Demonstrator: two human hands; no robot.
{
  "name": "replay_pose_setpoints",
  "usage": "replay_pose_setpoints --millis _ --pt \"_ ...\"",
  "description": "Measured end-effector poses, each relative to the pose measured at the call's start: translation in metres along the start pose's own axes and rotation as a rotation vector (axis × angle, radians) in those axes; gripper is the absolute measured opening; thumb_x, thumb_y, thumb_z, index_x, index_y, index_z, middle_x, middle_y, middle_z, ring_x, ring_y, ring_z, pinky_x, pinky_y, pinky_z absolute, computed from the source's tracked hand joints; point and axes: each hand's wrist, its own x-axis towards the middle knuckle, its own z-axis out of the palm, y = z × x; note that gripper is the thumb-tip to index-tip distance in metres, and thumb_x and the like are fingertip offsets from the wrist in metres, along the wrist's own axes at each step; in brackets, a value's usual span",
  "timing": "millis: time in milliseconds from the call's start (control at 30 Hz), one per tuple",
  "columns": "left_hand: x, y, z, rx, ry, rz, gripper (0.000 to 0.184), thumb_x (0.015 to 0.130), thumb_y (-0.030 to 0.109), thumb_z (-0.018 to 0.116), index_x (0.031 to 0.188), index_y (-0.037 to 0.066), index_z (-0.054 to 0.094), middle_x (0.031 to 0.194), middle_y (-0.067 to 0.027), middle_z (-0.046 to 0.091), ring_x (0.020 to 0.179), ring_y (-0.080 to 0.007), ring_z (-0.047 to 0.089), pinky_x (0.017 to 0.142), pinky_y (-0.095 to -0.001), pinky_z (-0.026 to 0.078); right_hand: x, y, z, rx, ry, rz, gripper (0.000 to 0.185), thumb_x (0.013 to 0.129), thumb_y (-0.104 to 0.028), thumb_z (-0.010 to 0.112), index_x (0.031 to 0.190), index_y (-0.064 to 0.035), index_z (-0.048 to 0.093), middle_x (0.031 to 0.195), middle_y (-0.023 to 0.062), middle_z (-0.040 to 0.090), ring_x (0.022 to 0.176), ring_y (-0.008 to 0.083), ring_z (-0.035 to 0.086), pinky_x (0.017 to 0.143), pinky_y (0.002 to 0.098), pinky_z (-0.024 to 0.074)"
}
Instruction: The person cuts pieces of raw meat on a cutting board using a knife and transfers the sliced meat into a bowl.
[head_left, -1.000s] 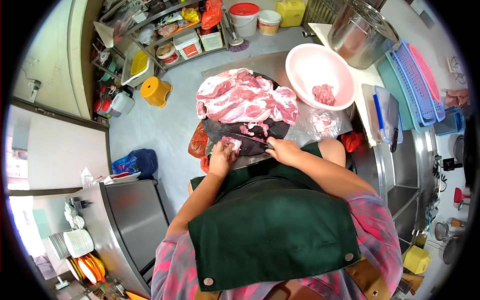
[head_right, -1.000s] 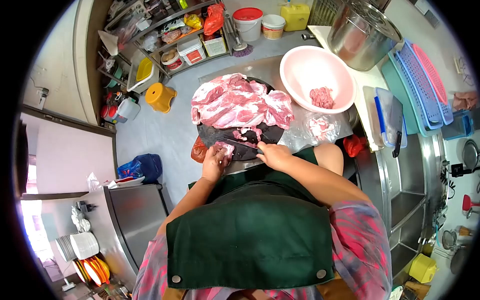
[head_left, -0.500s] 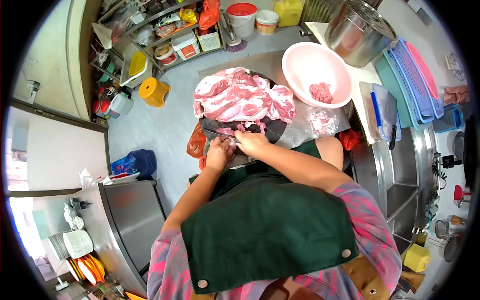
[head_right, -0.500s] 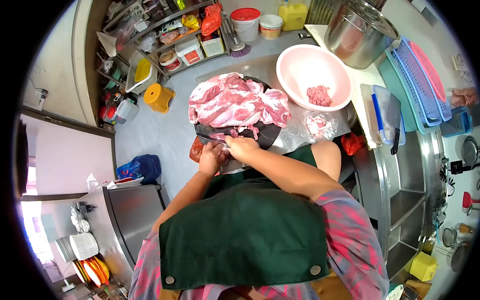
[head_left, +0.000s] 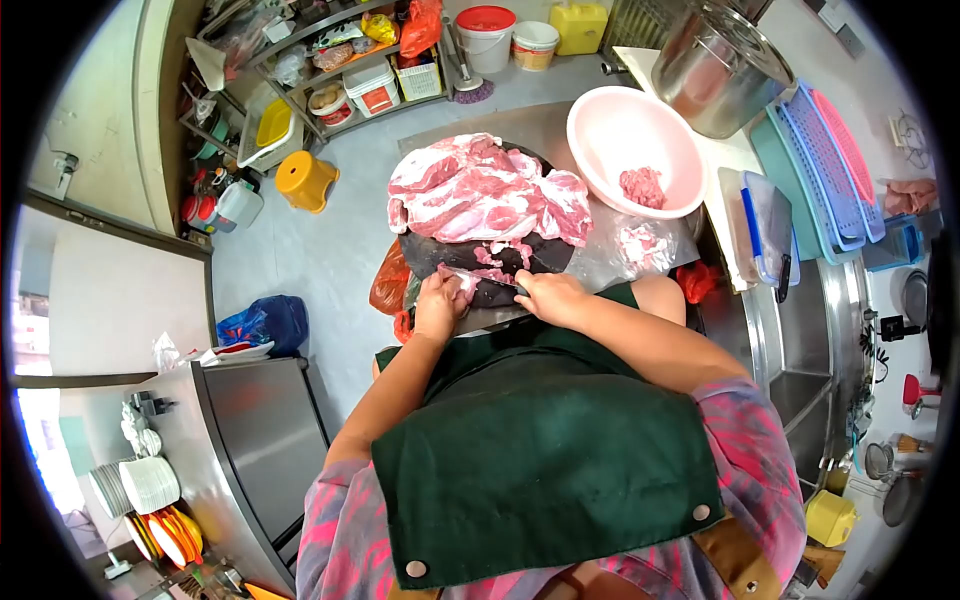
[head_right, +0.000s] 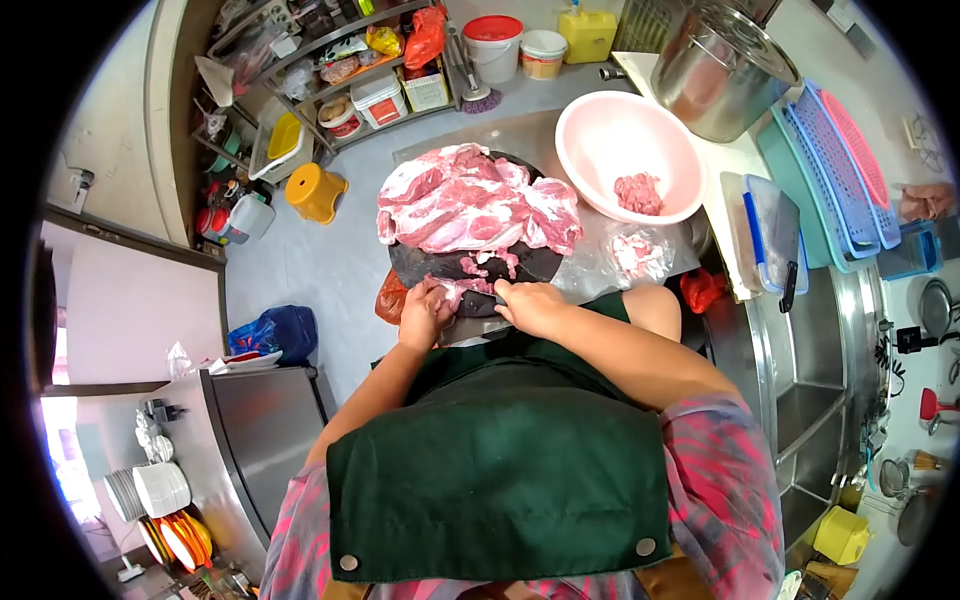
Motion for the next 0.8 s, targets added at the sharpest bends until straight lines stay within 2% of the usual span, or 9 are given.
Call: replay_pose_setpoints --millis 267,367,400,433,500,567,633,800 --pt "0.003 -0.006 0.008 -0.019 -0.047 0.005 0.016 0.070 0.007 0.066 0.086 0.003 0.066 0.099 -0.0127 0.059 0.090 -0.0335 0.056 0.080 -0.0392 0.048 0.081 -0.037 0.026 0.080 0.026 -0.032 0.031 0.089 -0.032 0.052 0.102 -0.0048 0.047 0.090 0.0184 0.065 0.086 0.0372 0.063 0.071 0.0479 0.0482" --pt "0.001 0.001 0.001 -0.062 -0.050 -0.045 0.017 0.071 0.005 0.065 0.088 0.002 0.065 0.101 -0.0147 0.058 0.092 -0.0344 0.055 0.081 -0.0389 0.048 0.054 -0.015 0.032 0.071 0.074 -0.020 0.032 0.089 -0.033 0.053 0.103 -0.0052 0.047 0.091 0.0182 0.064 0.085 0.0373 0.063 0.071 0.0479 0.0482" --pt "-0.002 0.004 -0.003 -0.091 -0.054 -0.086 0.018 0.072 0.004 0.065 0.090 0.002 0.065 0.102 -0.0153 0.057 0.093 -0.0347 0.055 0.081 -0.0388 0.048 0.034 -0.009 0.014 0.060 -0.034 0.064 0.032 0.089 -0.034 0.054 0.105 -0.0074 0.047 0.091 0.0179 0.064 0.086 0.0374 0.062 0.071 0.0476 0.0481" --pt "-0.006 0.004 -0.003 -0.124 -0.009 -0.092 0.020 0.072 0.004 0.065 0.091 0.002 0.064 0.104 -0.0158 0.056 0.093 -0.0346 0.056 0.082 -0.0390 0.048 0.019 0.007 0.013 0.055 -0.014 0.060 0.032 0.088 -0.035 0.056 0.107 -0.0102 0.047 0.091 0.0178 0.064 0.087 0.0375 0.062 0.071 0.0476 0.0478" --pt "-0.007 0.001 0.002 -0.186 0.091 -0.097 0.023 0.071 0.003 0.066 0.094 0.003 0.063 0.109 -0.0166 0.055 0.094 -0.0344 0.056 0.082 -0.0394 0.048 -0.003 0.028 0.004 0.092 0.014 0.076 0.032 0.089 -0.034 0.055 0.107 -0.0089 0.047 0.090 0.0180 0.064 0.085 0.0383 0.062 0.070 0.0483 0.0481" --pt "-0.011 -0.007 0.006 -0.118 0.081 0.002 0.023 0.072 0.002 0.065 0.095 0.004 0.062 0.105 -0.0144 0.057 0.095 -0.0332 0.055 0.081 -0.0392 0.047 -0.007 0.024 0.002 0.098 0.057 0.122 0.032 0.089 -0.034 0.055 0.106 -0.0083 0.046 0.089 0.0178 0.064 0.085 0.0378 0.062 0.069 0.0482 0.0482" --pt "-0.013 -0.010 0.009 -0.062 0.037 0.047 0.023 0.072 0.002 0.065 0.095 0.004 0.063 0.103 -0.0133 0.058 0.094 -0.0324 0.056 0.080 -0.0393 0.047 -0.007 0.010 0.000 0.049 0.072 0.027 0.030 0.090 -0.033 0.054 0.103 -0.0075 0.046 0.088 0.0176 0.064 0.084 0.0376 0.062 0.068 0.0481 0.0484" --pt "-0.007 -0.010 0.005 -0.058 0.020 0.039 0.023 0.069 0.001 0.066 0.092 0.004 0.063 0.096 -0.0122 0.060 0.091 -0.0321 0.056 0.078 -0.0398 0.047 0.002 -0.005 0.006 0.006 0.018 -0.010 0.029 0.089 -0.031 0.055 0.099 -0.0054 0.045 0.085 0.0175 0.064 0.079 0.0367 0.063 0.066 0.0474 0.0492"
